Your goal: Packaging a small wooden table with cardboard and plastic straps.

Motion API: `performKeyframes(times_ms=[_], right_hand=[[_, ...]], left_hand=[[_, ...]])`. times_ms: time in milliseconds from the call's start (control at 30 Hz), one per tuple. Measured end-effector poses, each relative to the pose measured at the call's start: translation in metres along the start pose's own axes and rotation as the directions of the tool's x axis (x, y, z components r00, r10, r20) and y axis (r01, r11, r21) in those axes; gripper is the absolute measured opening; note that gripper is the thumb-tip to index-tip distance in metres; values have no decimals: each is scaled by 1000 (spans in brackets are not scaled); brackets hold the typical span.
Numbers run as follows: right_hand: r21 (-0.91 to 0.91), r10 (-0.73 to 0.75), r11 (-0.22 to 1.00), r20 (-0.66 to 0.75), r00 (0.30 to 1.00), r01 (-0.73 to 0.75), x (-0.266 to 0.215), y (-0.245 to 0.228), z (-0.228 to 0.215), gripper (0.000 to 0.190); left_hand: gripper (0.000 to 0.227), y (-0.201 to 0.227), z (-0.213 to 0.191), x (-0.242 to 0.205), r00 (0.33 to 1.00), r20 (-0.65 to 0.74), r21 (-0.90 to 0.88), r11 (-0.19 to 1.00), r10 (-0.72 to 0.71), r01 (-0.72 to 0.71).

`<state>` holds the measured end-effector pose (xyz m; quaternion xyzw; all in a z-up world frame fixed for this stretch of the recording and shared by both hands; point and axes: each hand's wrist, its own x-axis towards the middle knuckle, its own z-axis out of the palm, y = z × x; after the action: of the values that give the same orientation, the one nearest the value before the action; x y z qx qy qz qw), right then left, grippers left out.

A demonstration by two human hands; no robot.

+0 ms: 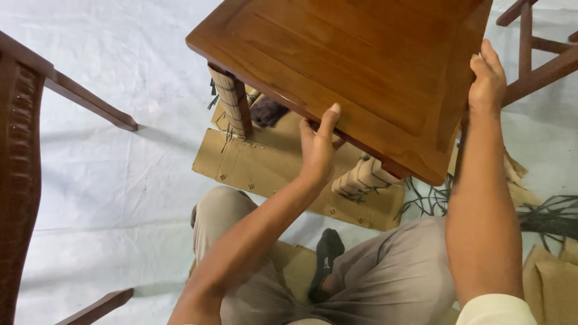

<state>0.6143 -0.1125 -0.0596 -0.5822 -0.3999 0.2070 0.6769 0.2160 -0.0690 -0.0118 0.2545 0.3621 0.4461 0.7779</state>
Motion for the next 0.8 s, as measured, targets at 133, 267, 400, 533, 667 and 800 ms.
performKeyframes(times_ms=[133, 267, 400, 533, 667, 800], right_hand=[[-92, 4, 996, -21, 1000, -6, -4, -7, -4, 52], [-131, -40, 991, -49, 998, 33, 2, 21, -21, 48], [-215, -38, 977, -137, 990, 8, -14, 15, -9, 33], [-366, 3, 927, -216, 976, -84, -21, 30, -15, 58], [-513, -4, 852, -212, 977, -108, -55, 5, -4, 64], [-667, -9, 738, -157, 987, -99, -93, -41, 14, 61]], left_hand=[[75, -5, 0, -9, 1000, 30, -28, 1000, 7, -6], [74, -9, 2, -10, 1000, 11, 2, 1000, -3, 3], [75, -15, 4, -15, 1000, 3, 24, 1000, -14, 14], [82, -26, 4, -18, 1000, -14, 230, 973, -1, 5], [86, -15, 0, -30, 997, 74, 355, 935, -9, -17], [84, -30, -4, -36, 964, 266, 391, 916, -25, -84]])
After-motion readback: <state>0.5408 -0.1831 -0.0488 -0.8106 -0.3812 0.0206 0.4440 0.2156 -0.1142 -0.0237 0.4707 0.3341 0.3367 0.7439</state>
